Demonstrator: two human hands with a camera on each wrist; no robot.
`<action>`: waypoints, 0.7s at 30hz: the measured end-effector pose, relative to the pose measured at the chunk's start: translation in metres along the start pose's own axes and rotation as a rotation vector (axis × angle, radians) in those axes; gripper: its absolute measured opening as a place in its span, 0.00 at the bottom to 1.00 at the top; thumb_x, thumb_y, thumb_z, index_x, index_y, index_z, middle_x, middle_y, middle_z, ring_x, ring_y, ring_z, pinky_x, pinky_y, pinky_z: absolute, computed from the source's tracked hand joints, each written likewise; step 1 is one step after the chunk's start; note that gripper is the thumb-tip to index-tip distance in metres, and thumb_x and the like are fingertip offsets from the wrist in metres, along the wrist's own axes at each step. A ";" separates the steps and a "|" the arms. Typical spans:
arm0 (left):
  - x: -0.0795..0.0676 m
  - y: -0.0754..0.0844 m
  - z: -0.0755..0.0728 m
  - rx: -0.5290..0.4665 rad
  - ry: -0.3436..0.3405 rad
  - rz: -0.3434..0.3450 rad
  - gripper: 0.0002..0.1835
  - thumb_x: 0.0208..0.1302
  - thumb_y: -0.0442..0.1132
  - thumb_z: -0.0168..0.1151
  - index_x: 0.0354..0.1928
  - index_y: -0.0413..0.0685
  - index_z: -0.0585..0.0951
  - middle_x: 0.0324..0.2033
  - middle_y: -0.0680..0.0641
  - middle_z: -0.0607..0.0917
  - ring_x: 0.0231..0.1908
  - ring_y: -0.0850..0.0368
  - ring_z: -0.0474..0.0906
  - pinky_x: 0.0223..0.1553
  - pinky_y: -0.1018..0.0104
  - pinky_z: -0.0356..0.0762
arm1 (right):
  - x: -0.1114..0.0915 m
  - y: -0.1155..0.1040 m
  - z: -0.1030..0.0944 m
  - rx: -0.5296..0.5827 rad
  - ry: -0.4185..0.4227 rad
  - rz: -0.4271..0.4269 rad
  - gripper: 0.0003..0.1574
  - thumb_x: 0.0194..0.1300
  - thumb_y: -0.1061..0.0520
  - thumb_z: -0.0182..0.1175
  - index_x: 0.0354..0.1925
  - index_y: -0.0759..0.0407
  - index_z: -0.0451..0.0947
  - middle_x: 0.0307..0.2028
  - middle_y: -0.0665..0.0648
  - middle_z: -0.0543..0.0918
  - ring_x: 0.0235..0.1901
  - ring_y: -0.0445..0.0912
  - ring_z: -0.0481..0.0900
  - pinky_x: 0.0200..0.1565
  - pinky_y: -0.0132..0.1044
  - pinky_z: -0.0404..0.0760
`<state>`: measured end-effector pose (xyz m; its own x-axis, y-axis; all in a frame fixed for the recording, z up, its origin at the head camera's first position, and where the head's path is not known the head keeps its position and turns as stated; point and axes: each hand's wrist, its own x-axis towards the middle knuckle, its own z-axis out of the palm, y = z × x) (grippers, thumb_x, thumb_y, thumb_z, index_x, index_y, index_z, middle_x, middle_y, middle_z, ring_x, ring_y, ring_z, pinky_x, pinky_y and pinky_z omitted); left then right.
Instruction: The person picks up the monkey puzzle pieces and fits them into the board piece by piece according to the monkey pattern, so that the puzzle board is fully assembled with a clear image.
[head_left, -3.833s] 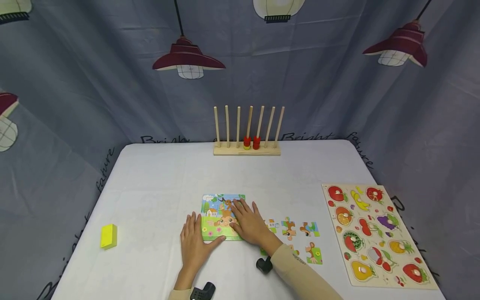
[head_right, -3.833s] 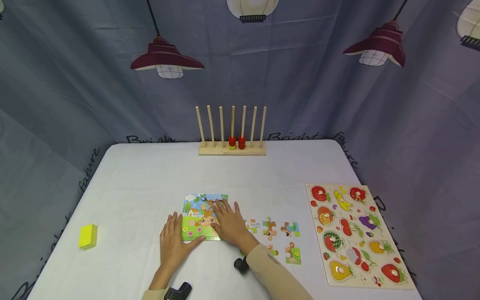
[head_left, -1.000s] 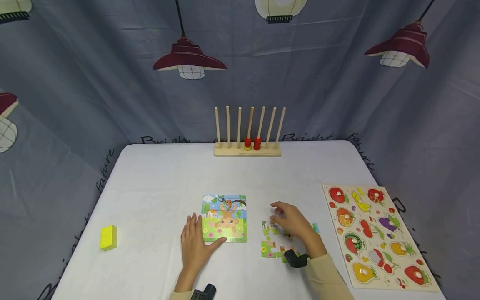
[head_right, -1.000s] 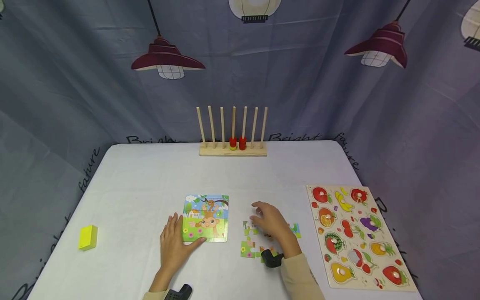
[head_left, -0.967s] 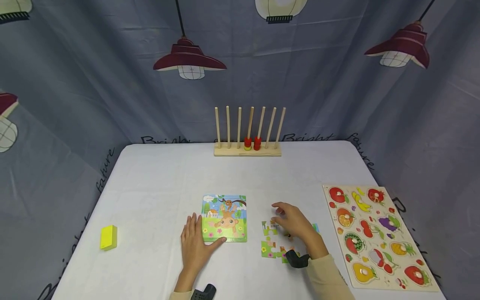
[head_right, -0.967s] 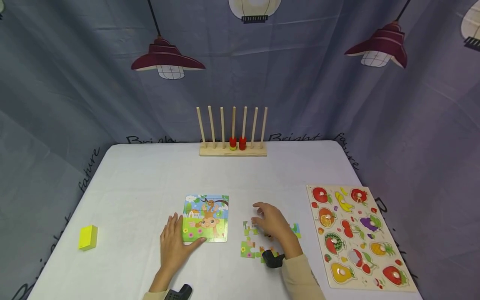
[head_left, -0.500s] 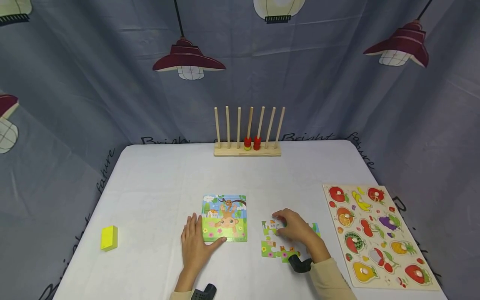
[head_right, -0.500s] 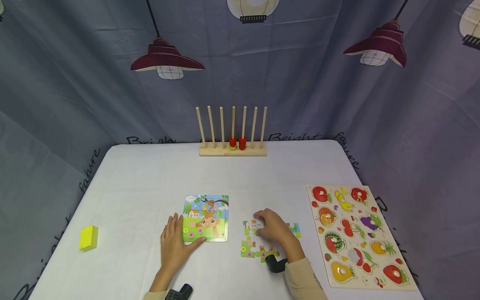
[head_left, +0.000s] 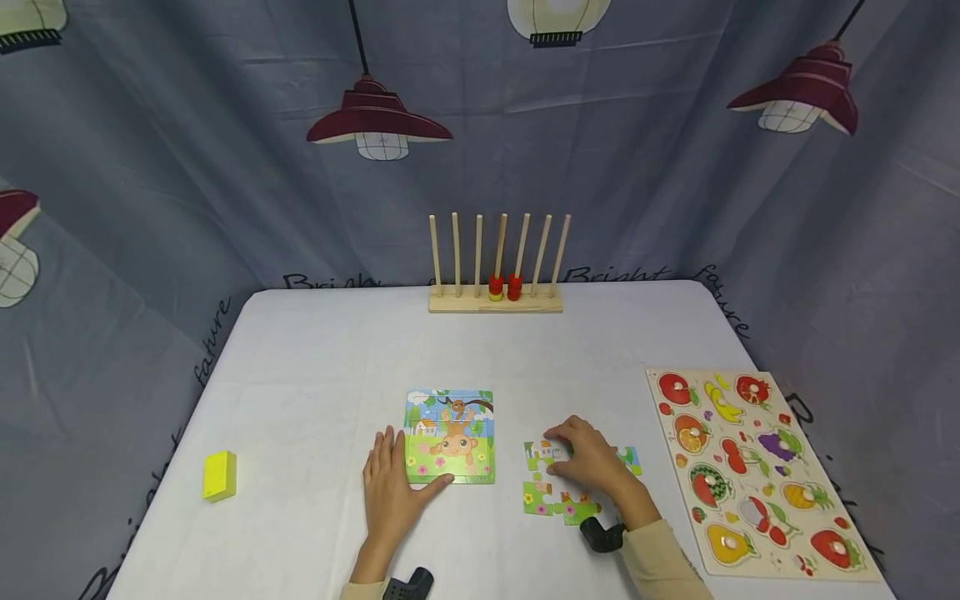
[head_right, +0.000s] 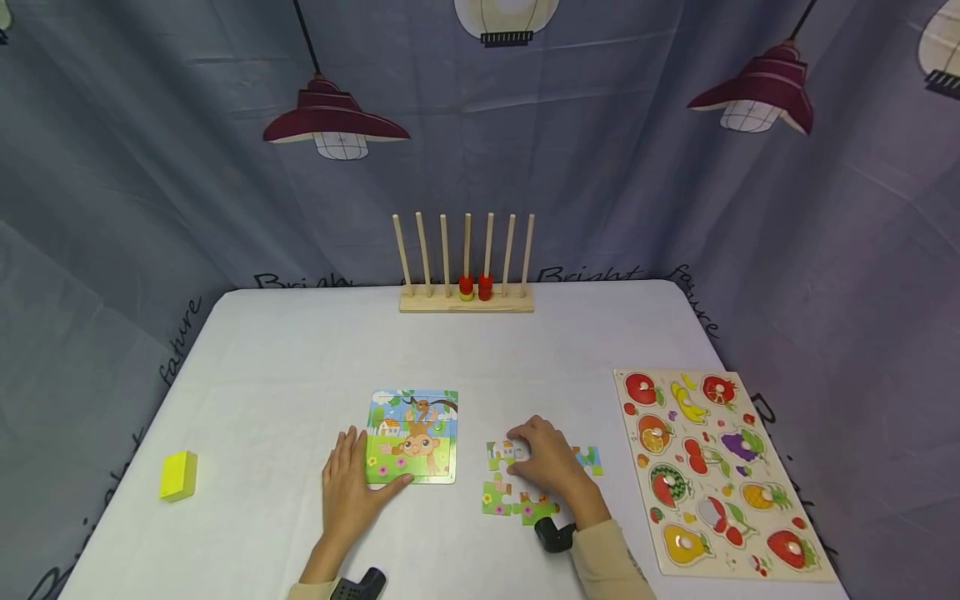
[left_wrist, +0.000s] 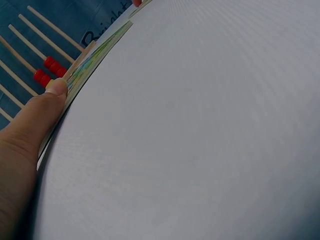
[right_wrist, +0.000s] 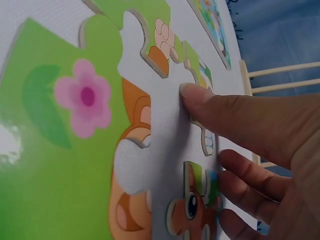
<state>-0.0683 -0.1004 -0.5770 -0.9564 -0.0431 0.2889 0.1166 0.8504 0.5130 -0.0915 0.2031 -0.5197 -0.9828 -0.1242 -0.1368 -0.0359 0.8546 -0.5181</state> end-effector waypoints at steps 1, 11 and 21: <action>0.000 0.000 -0.001 -0.003 -0.006 -0.006 0.58 0.35 0.71 0.65 0.63 0.36 0.62 0.65 0.35 0.61 0.68 0.40 0.49 0.65 0.46 0.45 | 0.000 0.000 0.000 0.002 0.002 -0.001 0.27 0.40 0.50 0.73 0.43 0.46 0.80 0.40 0.45 0.75 0.42 0.46 0.72 0.40 0.54 0.71; 0.001 0.001 -0.002 -0.003 -0.040 -0.027 0.59 0.36 0.72 0.63 0.65 0.38 0.61 0.66 0.37 0.59 0.69 0.42 0.47 0.66 0.47 0.43 | 0.000 0.001 0.000 0.060 -0.006 -0.023 0.23 0.40 0.51 0.73 0.37 0.48 0.76 0.39 0.46 0.74 0.42 0.45 0.70 0.44 0.49 0.69; 0.001 0.003 -0.003 -0.003 -0.036 -0.023 0.59 0.36 0.71 0.64 0.64 0.37 0.61 0.66 0.36 0.60 0.68 0.41 0.48 0.66 0.47 0.44 | 0.002 -0.004 0.001 0.158 -0.036 -0.013 0.24 0.40 0.60 0.73 0.36 0.54 0.71 0.29 0.47 0.74 0.31 0.40 0.70 0.37 0.34 0.70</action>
<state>-0.0680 -0.0999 -0.5726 -0.9678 -0.0439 0.2480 0.0953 0.8476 0.5220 -0.0929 0.1991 -0.5191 -0.9752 -0.1554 -0.1577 -0.0171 0.7629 -0.6463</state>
